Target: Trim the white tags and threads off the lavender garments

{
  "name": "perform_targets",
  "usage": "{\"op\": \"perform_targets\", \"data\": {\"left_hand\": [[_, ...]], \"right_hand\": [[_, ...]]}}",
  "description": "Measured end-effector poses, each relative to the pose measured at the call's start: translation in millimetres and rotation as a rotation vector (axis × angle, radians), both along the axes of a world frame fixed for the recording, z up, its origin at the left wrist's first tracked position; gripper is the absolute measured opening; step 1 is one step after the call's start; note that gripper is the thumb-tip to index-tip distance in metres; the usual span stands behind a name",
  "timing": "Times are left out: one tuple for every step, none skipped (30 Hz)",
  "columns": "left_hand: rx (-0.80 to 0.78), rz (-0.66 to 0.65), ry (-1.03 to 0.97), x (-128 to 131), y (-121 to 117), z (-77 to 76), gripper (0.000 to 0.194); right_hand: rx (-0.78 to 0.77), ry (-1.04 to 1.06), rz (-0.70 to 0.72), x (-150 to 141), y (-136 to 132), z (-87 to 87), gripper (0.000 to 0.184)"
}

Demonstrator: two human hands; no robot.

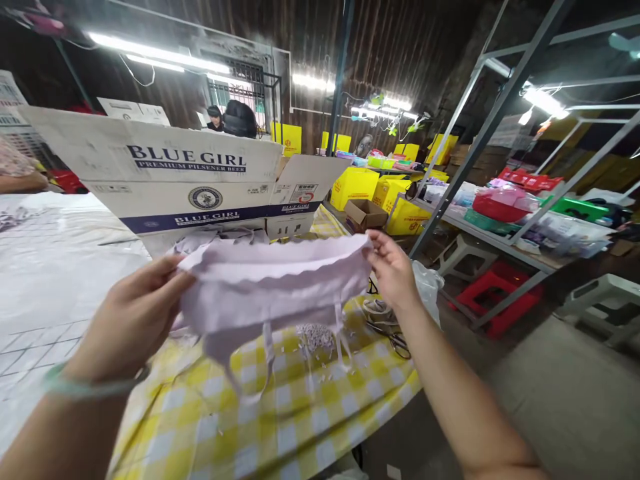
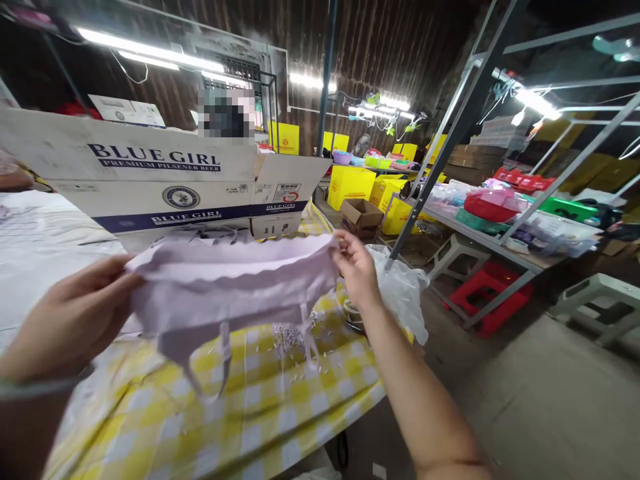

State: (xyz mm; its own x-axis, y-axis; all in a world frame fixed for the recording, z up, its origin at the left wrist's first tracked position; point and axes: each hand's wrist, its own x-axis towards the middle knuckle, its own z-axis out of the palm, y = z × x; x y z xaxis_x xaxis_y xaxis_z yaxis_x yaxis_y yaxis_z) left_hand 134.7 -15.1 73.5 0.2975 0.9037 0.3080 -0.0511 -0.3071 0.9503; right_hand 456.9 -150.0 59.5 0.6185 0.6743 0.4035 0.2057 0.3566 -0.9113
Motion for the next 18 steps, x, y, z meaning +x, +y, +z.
{"op": "perform_targets", "data": {"left_hand": [[-0.051,-0.07,-0.09,25,16,5.1,0.034],[-0.071,-0.108,-0.19,49,32,7.2,0.035],[-0.078,-0.147,-0.228,72,48,6.7,0.035],[-0.082,-0.164,-0.241,93,64,4.4,0.034],[-0.085,-0.181,-0.248,112,78,1.0,0.035],[-0.085,-0.196,-0.243,128,90,-2.8,0.036],[-0.088,-0.209,-0.236,141,100,-6.3,0.038],[-0.091,-0.224,-0.227,152,109,-9.2,0.04],[-0.096,-0.24,-0.215,161,116,-11.4,0.042],[-0.103,-0.257,-0.198,168,122,-12.9,0.044],[-0.113,-0.275,-0.176,174,128,-14.0,0.045],[-0.123,-0.291,-0.15,179,134,-15.0,0.047],[-0.134,-0.303,-0.121,185,140,-16.4,0.048],[-0.145,-0.311,-0.089,190,147,-18.5,0.05],[-0.155,-0.314,-0.055,197,155,-21.7,0.051],[-0.164,-0.313,-0.016,205,163,-26.2,0.051],[-0.172,-0.309,0.027,214,173,-32.4,0.051],[-0.18,-0.302,0.076,224,183,-40.1,0.05]], "right_hand": [[0.016,-0.006,-0.017,17,10,8.4,0.043],[0.024,0.001,-0.026,33,21,14.8,0.044],[0.03,0.015,-0.03,48,31,19.0,0.044],[0.03,0.031,-0.034,63,40,21.1,0.043],[0.027,0.044,-0.04,75,48,21.3,0.042],[0.023,0.053,-0.049,87,55,19.8,0.041],[0.017,0.06,-0.059,98,60,17.1,0.039],[0.01,0.064,-0.068,108,64,13.7,0.038],[0.004,0.068,-0.075,117,66,9.9,0.036],[0.0,0.071,-0.081,125,68,6.0,0.036],[-0.004,0.072,-0.087,133,69,2.2,0.036],[-0.009,0.071,-0.096,141,71,-1.6,0.036],[-0.016,0.066,-0.105,149,74,-5.4,0.037],[-0.024,0.057,-0.117,157,79,-9.6,0.038],[-0.038,0.047,-0.129,166,85,-14.5,0.039],[-0.059,0.034,-0.14,175,93,-20.3,0.04],[-0.089,0.021,-0.15,184,103,-27.5,0.04],[-0.13,0.007,-0.159,194,114,-36.2,0.04]]}}
